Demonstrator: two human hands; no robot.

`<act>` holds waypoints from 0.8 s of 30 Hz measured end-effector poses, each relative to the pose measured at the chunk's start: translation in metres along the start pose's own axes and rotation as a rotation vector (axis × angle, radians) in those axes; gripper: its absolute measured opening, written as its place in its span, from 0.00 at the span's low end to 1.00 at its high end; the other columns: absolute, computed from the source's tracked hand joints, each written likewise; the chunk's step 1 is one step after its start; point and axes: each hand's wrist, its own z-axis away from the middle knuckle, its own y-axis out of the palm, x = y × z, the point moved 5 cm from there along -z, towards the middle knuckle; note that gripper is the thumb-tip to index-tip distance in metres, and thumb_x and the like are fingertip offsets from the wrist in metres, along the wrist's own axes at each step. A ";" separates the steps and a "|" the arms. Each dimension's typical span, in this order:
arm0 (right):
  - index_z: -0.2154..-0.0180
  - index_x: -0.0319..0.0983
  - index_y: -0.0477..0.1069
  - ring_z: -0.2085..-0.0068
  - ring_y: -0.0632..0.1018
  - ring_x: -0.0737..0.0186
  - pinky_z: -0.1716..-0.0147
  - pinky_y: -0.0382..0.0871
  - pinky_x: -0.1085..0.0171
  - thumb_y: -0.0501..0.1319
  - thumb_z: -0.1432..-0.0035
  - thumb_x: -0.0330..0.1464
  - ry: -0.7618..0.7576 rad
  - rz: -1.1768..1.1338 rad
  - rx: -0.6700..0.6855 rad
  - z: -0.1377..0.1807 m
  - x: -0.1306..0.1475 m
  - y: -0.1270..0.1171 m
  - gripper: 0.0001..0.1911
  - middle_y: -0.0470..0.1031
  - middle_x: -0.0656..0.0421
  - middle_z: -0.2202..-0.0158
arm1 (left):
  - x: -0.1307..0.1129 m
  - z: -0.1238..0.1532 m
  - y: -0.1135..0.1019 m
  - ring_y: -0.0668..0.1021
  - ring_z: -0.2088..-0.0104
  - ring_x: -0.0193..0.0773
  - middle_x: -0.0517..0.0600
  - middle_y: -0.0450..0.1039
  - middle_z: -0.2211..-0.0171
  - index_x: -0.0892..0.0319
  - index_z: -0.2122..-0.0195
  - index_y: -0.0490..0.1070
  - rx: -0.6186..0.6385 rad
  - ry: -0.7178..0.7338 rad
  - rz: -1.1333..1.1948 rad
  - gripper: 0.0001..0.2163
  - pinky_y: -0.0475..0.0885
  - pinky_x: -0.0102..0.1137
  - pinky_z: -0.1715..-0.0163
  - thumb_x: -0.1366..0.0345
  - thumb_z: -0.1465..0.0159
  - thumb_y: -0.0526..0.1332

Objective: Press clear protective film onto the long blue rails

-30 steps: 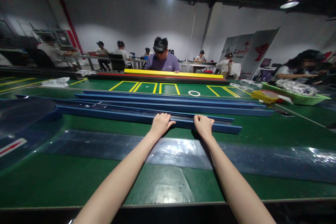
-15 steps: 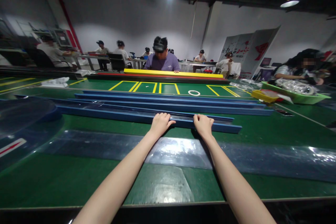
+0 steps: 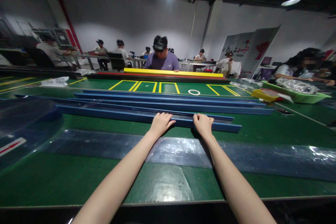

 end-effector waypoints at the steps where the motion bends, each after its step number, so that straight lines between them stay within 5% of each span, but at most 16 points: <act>1: 0.77 0.36 0.70 0.66 0.72 0.60 0.63 0.50 0.61 0.44 0.42 0.33 0.000 0.003 -0.002 0.000 0.000 0.000 0.20 0.76 0.53 0.70 | 0.000 0.000 0.000 0.73 0.63 0.39 0.50 0.75 0.64 0.59 0.62 0.68 0.005 -0.001 -0.001 0.15 0.57 0.33 0.66 0.54 0.36 0.50; 24: 0.77 0.36 0.70 0.65 0.72 0.59 0.64 0.51 0.60 0.44 0.42 0.32 -0.024 0.018 -0.007 0.002 0.002 -0.002 0.20 0.76 0.52 0.70 | 0.001 -0.005 -0.001 0.75 0.66 0.40 0.52 0.76 0.67 0.60 0.66 0.69 0.104 -0.058 -0.030 0.17 0.58 0.32 0.68 0.52 0.37 0.50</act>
